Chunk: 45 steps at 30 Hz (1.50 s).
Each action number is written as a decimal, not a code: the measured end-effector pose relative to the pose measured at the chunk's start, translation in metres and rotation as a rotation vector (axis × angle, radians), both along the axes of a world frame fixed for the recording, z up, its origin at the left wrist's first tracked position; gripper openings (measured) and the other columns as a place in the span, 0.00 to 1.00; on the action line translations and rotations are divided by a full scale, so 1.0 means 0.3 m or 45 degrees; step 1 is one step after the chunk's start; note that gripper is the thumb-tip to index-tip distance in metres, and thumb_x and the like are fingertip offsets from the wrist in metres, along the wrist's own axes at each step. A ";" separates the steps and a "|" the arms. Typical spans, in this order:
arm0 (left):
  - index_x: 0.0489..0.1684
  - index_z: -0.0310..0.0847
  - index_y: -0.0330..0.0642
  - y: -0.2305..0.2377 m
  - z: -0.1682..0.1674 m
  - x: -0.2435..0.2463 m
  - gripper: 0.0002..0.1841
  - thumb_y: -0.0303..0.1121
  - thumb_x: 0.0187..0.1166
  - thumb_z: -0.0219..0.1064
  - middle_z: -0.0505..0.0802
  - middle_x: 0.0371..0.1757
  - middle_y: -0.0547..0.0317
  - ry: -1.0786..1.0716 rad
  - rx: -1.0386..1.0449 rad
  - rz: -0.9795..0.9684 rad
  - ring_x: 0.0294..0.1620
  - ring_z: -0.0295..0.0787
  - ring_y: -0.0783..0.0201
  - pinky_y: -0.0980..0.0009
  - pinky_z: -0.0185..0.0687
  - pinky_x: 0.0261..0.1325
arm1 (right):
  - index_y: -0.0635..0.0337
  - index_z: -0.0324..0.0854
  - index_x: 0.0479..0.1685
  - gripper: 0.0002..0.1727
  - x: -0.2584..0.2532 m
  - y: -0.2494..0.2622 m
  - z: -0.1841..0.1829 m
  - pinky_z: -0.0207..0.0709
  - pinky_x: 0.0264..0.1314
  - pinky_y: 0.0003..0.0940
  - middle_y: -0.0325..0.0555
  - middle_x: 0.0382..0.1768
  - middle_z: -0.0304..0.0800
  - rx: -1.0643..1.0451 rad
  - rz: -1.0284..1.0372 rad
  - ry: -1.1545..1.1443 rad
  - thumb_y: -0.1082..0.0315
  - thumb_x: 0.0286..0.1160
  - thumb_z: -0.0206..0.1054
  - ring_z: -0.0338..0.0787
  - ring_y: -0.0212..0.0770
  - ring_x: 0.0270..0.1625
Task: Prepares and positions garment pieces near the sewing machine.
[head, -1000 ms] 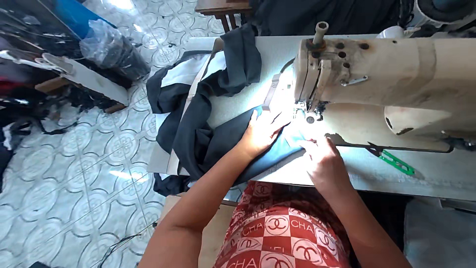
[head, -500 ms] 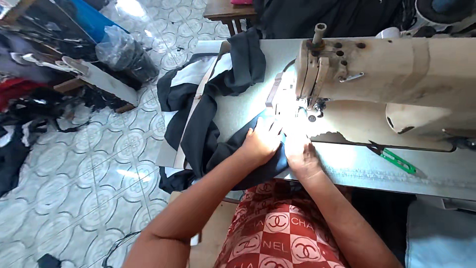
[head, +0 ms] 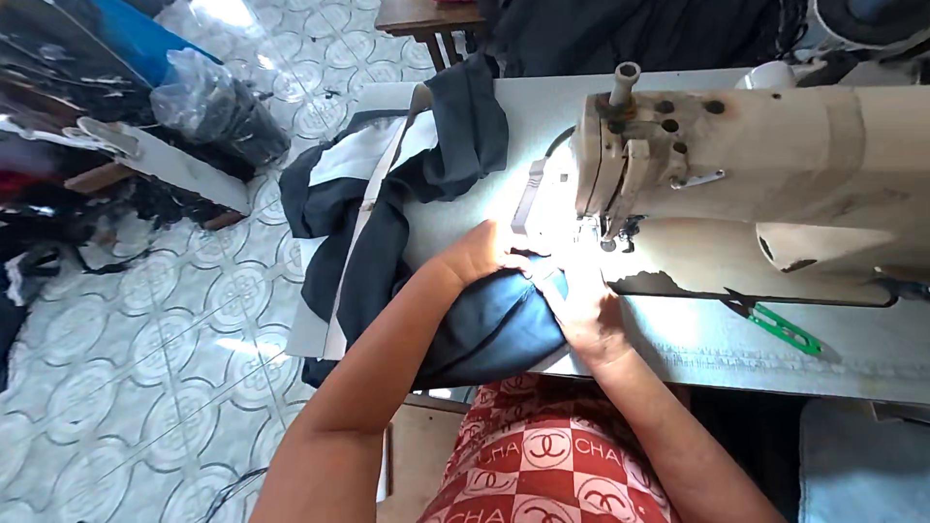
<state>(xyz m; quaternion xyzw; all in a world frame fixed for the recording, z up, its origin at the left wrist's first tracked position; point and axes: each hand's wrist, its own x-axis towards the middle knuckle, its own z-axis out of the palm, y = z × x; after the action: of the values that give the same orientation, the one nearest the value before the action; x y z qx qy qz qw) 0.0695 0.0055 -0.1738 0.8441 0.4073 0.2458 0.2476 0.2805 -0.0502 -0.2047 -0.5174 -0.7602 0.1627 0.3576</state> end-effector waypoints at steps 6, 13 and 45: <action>0.37 0.96 0.40 0.001 -0.006 0.003 0.07 0.32 0.71 0.74 0.98 0.38 0.52 0.005 0.114 -0.057 0.42 0.95 0.59 0.59 0.85 0.52 | 0.65 0.89 0.58 0.22 0.002 0.002 -0.002 0.89 0.52 0.46 0.59 0.56 0.93 0.059 0.032 -0.050 0.56 0.74 0.74 0.96 0.53 0.52; 0.33 0.96 0.43 0.007 -0.086 0.024 0.12 0.38 0.80 0.69 0.97 0.39 0.48 0.014 0.471 0.079 0.48 0.95 0.50 0.53 0.87 0.54 | 0.60 0.93 0.48 0.14 0.036 0.044 0.026 0.88 0.40 0.51 0.55 0.44 0.96 0.083 0.015 -0.268 0.60 0.78 0.68 0.96 0.54 0.43; 0.53 0.93 0.38 -0.040 0.056 0.058 0.13 0.35 0.85 0.64 0.94 0.55 0.41 0.287 -0.012 0.099 0.62 0.89 0.41 0.44 0.80 0.67 | 0.78 0.87 0.47 0.20 0.039 0.029 0.159 0.79 0.57 0.64 0.71 0.43 0.92 -0.361 0.162 -0.294 0.62 0.77 0.70 0.92 0.65 0.47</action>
<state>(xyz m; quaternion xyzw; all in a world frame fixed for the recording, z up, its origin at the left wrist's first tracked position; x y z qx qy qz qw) 0.0869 -0.0064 -0.1569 0.8487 0.4661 0.1568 0.1947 0.2922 -0.0414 -0.1571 -0.5288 -0.7968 0.2299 0.1806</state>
